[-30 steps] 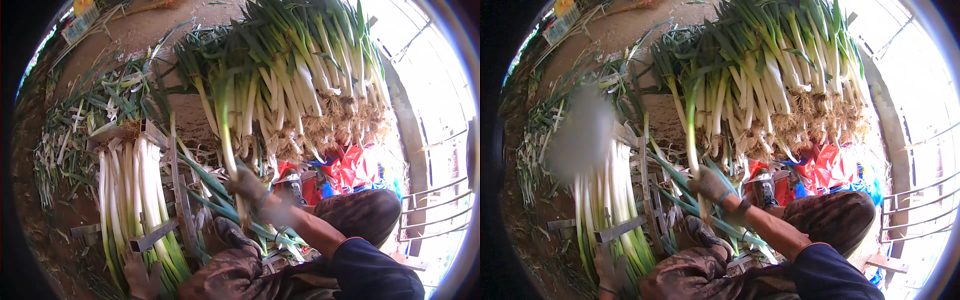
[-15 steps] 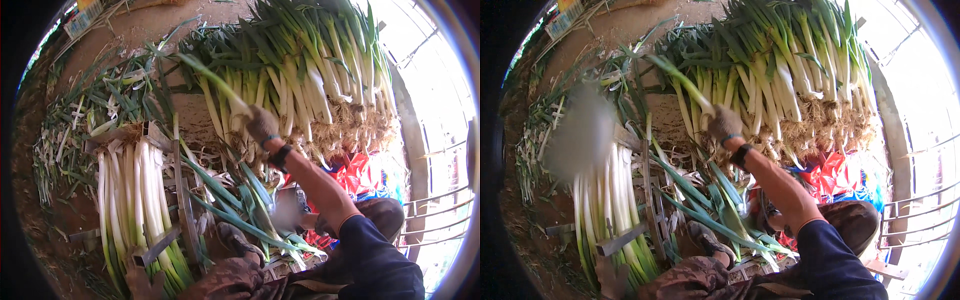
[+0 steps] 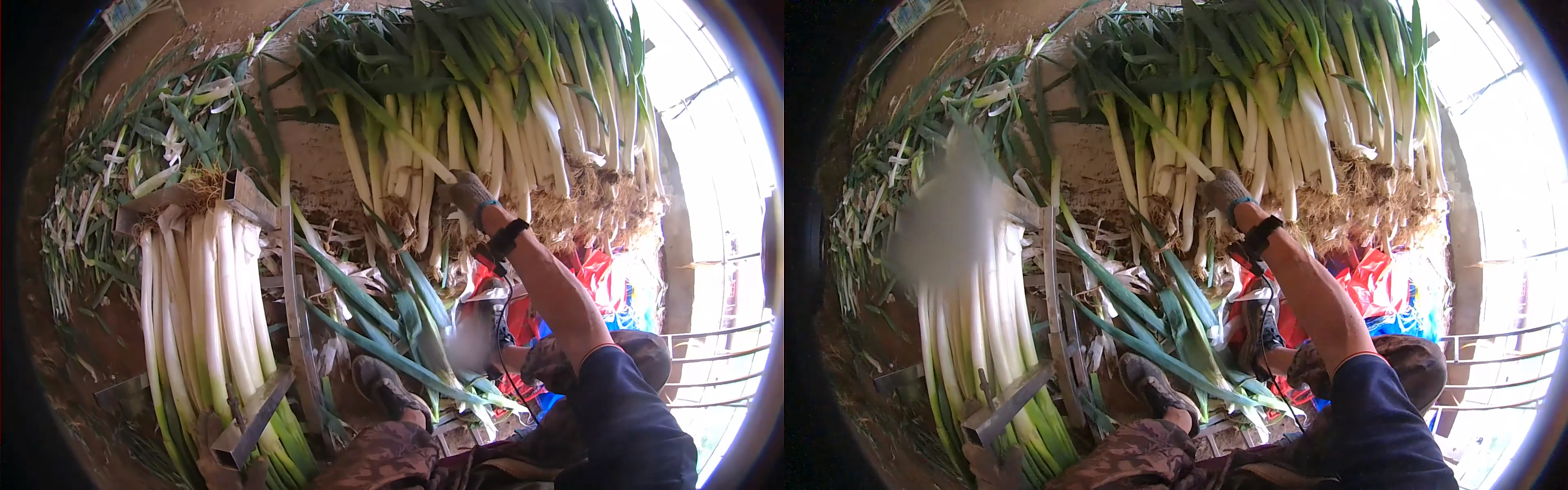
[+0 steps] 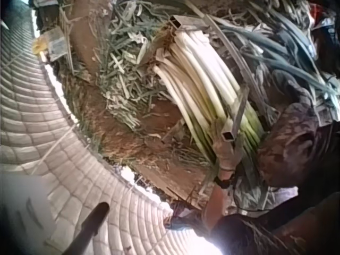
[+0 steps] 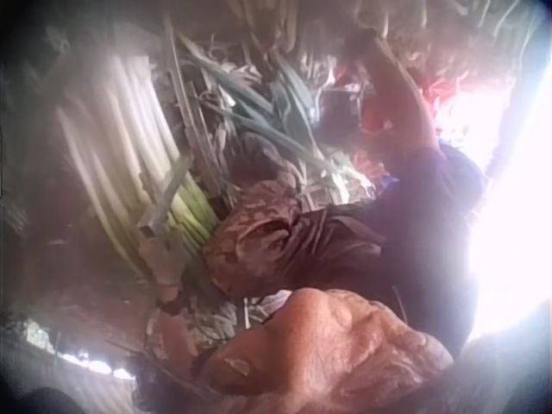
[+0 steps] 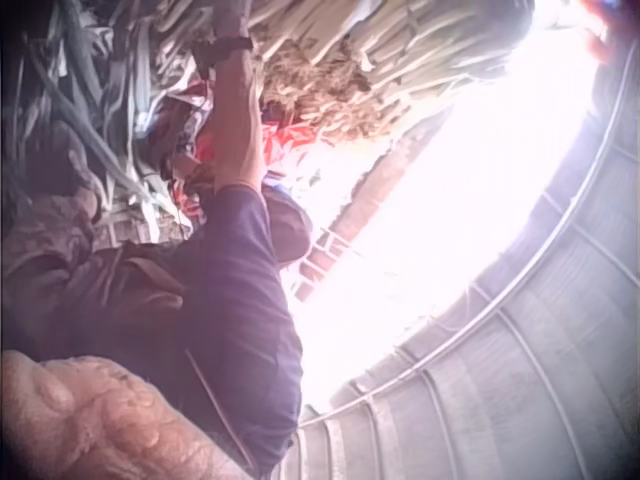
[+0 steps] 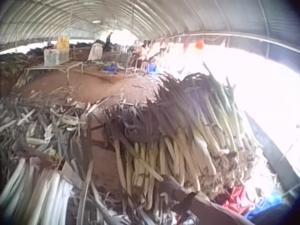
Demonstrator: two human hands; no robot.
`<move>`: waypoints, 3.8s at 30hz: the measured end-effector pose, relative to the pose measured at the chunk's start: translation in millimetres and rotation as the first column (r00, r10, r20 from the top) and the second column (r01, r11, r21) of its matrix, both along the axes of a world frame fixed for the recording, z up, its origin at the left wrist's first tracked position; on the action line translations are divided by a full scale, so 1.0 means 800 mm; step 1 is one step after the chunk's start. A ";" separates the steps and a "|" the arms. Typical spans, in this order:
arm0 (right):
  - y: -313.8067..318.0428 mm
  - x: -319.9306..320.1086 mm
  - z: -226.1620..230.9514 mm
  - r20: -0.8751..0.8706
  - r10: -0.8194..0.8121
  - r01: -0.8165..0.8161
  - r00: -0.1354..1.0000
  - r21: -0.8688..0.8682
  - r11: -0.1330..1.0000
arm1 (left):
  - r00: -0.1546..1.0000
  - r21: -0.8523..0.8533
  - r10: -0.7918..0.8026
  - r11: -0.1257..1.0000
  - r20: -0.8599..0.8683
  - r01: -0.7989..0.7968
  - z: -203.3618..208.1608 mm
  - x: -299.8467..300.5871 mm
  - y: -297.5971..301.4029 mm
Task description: Sort and arrange large leeks into a metal rack for processing.
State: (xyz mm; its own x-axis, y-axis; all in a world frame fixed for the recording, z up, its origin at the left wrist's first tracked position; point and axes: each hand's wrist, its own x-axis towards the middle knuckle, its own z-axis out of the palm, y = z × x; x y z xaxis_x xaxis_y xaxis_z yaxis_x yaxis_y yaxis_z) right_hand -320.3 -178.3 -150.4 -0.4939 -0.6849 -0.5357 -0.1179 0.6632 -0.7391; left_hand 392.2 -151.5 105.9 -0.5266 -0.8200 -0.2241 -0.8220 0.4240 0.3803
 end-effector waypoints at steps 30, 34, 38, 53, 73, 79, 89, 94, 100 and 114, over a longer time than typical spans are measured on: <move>0.054 -0.006 0.184 -0.030 0.157 -0.160 0.987 -0.167 0.973 | 0.998 0.103 0.014 0.994 0.062 -0.020 0.010 0.018 -0.004; 0.059 0.030 0.266 0.213 -0.080 0.137 0.974 -0.270 0.953 | 0.998 -0.062 -0.059 0.996 0.011 0.060 0.020 0.012 0.000; 0.049 0.059 0.181 0.388 -0.146 0.235 0.910 -0.194 0.952 | 0.995 -0.054 -0.088 0.994 0.049 0.090 0.010 0.022 0.000; -0.043 0.126 -0.096 -0.320 -0.067 0.151 0.945 0.246 0.958 | 0.984 0.123 -0.006 0.992 0.176 -0.016 -0.008 0.024 -0.005; 0.285 0.086 0.394 -0.202 0.448 -0.376 0.871 0.314 0.872 | 0.990 -0.030 -0.081 0.996 -0.114 0.078 0.023 0.075 0.079; 0.475 0.090 0.515 -0.405 0.779 -0.496 0.479 0.608 0.620 | 0.962 0.104 -0.078 0.993 0.261 0.052 0.174 0.009 0.084; 0.694 0.077 0.710 -0.754 0.545 -0.140 -0.368 0.624 0.769 | 0.913 -0.338 -0.355 0.900 -0.203 0.275 0.304 -0.236 0.274; 0.782 0.180 0.836 -0.688 0.443 -0.104 -0.575 0.599 0.794 | 0.706 -0.289 -0.515 0.857 -0.486 0.427 0.324 -0.376 0.449; 0.851 0.257 0.971 -0.555 0.196 -0.247 -0.808 0.622 0.743 | 0.375 -0.418 -0.687 0.697 -0.623 0.583 0.352 -0.438 0.528; 0.753 0.201 0.986 -0.476 -0.634 -0.788 -0.609 0.450 0.419 | 0.375 0.399 0.158 0.168 -0.913 0.901 0.374 -0.406 0.606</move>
State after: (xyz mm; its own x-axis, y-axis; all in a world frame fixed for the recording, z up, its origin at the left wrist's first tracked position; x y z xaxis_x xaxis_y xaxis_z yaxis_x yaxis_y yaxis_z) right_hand -159.4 424.2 638.8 0.8869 -0.3221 0.3312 -0.3873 -0.1273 0.9131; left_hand 67.8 333.6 405.3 -0.9852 -0.0032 0.1717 0.1564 -0.4290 0.8897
